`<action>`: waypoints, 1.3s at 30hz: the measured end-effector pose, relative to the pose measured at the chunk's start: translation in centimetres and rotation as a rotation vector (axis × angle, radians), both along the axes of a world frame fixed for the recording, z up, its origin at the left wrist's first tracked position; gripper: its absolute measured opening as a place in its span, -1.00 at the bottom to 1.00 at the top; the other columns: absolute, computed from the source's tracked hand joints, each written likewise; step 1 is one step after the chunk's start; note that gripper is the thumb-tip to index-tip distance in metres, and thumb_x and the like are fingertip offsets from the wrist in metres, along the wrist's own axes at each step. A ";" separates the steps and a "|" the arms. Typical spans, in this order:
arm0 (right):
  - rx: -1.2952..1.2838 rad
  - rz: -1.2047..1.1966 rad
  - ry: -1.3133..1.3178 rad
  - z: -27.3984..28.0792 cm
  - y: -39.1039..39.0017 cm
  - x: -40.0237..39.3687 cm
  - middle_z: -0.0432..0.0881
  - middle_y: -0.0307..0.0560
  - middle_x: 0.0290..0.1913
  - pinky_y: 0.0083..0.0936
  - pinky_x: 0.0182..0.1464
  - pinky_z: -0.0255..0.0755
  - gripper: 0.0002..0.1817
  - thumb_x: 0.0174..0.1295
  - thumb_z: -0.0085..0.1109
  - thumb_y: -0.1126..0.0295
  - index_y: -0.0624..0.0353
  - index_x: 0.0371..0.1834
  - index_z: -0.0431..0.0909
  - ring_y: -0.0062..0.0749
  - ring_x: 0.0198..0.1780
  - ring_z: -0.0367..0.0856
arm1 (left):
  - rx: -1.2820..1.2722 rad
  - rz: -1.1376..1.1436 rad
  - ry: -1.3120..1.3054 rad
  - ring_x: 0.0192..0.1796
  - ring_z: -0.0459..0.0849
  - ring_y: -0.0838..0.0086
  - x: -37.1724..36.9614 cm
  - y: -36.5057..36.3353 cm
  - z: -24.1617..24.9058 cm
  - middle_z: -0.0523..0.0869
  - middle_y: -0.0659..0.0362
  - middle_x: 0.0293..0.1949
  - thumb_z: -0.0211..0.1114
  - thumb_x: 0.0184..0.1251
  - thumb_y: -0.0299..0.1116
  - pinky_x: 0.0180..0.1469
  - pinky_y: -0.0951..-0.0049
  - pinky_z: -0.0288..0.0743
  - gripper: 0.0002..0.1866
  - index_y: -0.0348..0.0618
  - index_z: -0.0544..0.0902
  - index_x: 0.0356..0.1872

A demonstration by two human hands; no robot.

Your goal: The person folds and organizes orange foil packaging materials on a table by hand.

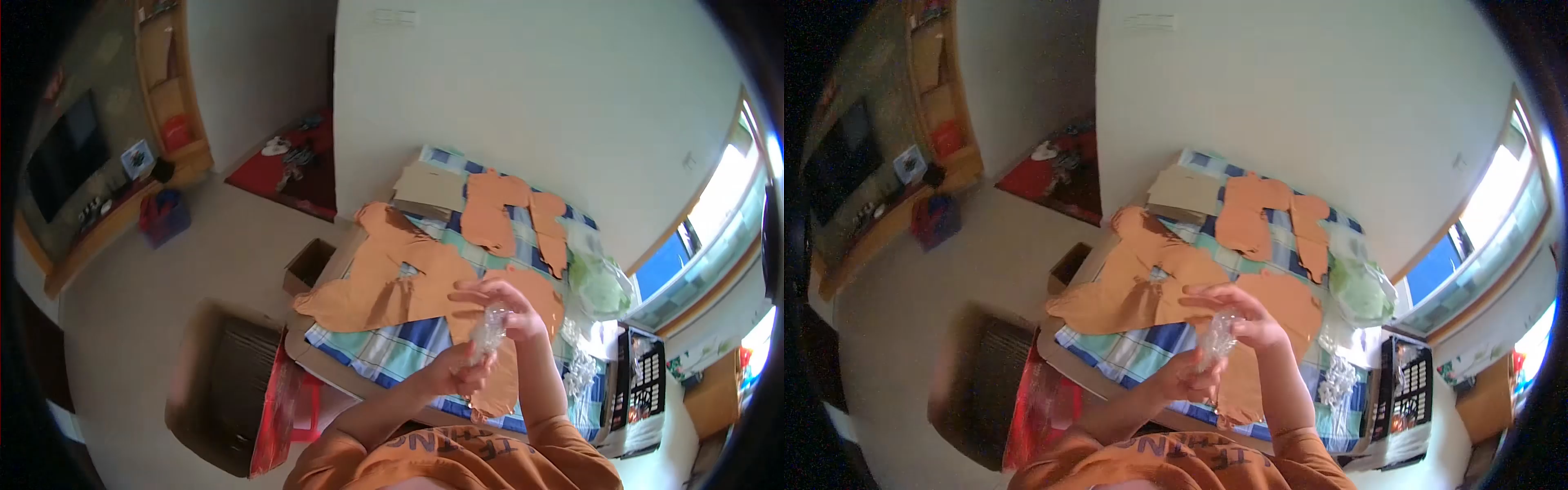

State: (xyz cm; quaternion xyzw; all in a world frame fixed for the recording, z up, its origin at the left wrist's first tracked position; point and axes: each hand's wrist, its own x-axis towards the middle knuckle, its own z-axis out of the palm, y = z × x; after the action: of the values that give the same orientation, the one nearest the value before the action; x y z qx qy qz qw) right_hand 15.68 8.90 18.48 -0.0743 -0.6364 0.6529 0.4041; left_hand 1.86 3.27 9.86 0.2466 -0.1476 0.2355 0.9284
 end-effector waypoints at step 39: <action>0.620 0.669 0.152 8.7 -8.9 0.0 0.42 -0.23 -0.52 -0.52 -0.51 0.26 -0.78 0.33 -0.04 0.49 -0.07 -0.47 0.44 -0.46 -0.51 0.43 | 1.381 1.741 1.579 0.40 0.24 -0.02 -7.6 18.3 -2.5 0.36 -0.09 0.28 0.29 0.20 -0.26 0.26 -0.10 0.22 -0.55 -0.15 0.49 0.11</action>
State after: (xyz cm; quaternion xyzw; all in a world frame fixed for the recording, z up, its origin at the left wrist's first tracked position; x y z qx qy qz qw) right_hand 15.67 0.01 27.19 0.3077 -0.7593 0.5297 0.2196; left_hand -5.78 21.57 7.32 0.7367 0.5332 0.4159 0.0058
